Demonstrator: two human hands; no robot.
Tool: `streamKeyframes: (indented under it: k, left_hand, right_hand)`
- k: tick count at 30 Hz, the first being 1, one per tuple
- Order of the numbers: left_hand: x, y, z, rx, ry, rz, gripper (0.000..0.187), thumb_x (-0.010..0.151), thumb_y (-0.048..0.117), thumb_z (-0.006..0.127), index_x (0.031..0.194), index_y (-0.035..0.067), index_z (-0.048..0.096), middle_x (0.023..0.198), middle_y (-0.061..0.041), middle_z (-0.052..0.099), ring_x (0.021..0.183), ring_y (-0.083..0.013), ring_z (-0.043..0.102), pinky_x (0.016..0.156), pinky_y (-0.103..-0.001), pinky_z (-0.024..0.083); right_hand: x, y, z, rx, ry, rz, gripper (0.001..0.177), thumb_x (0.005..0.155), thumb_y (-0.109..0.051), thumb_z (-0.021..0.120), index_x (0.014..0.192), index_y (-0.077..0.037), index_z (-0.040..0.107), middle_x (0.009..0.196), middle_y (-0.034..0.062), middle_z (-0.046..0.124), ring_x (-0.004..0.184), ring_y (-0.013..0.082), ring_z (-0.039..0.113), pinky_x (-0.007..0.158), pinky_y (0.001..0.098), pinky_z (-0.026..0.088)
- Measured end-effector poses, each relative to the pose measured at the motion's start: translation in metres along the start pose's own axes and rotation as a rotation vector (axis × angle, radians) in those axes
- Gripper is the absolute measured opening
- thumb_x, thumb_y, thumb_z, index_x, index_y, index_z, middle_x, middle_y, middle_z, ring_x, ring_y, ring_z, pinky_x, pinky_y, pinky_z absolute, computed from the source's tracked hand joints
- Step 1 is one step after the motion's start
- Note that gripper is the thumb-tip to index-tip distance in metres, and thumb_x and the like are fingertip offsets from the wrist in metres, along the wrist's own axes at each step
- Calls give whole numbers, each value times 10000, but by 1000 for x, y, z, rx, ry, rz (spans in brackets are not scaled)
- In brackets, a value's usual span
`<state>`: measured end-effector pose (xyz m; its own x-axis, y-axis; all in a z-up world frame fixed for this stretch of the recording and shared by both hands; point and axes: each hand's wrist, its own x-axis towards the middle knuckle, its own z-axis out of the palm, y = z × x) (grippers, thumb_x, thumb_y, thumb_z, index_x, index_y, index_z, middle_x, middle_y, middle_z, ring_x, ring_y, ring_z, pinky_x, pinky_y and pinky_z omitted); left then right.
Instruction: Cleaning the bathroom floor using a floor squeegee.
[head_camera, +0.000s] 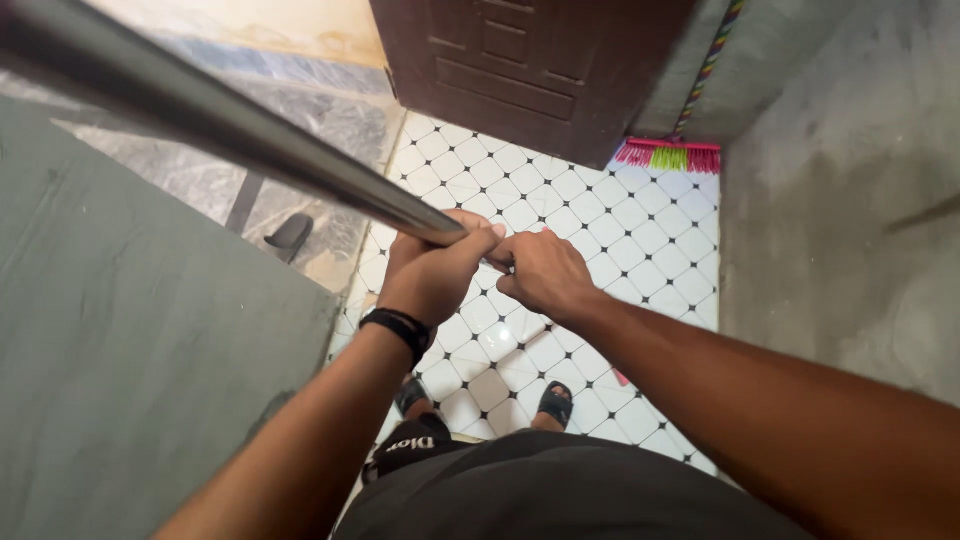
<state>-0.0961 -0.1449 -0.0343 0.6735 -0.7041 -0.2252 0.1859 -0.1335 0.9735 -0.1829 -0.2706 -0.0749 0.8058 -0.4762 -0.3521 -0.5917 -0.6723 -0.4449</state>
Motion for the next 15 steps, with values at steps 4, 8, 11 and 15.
streamKeyframes:
  k: [4,8,11,15]
  left_hand:
    - [11,-21,-16,-22,-86,38,93,835,105,685,877,23,701,836,-85,771,844,-160,745,833,-300,585]
    - [15,-15,-44,61,-156,43,75,846,84,659,869,29,705,856,-59,760,857,-145,735,819,-296,587]
    - [18,-6,-75,129,-217,2,72,847,103,669,866,50,713,846,-35,764,848,-122,730,805,-281,578]
    - [26,-3,-134,214,-246,-15,63,836,122,706,850,67,732,835,-28,750,811,-115,691,744,-285,553]
  right_hand:
    - [9,0,15,75,28,-34,86,805,-129,744,885,-110,720,699,106,715,761,283,716,975,421,462]
    - [31,-17,35,37,-14,120,95,809,-156,770,859,-89,724,774,84,715,808,265,723,804,439,572]
    - [41,-36,55,50,30,188,109,792,-143,774,859,-76,719,800,95,722,828,283,726,800,441,580]
    - [59,-82,80,34,96,177,139,791,-174,795,890,-101,730,858,126,741,893,330,711,838,460,555]
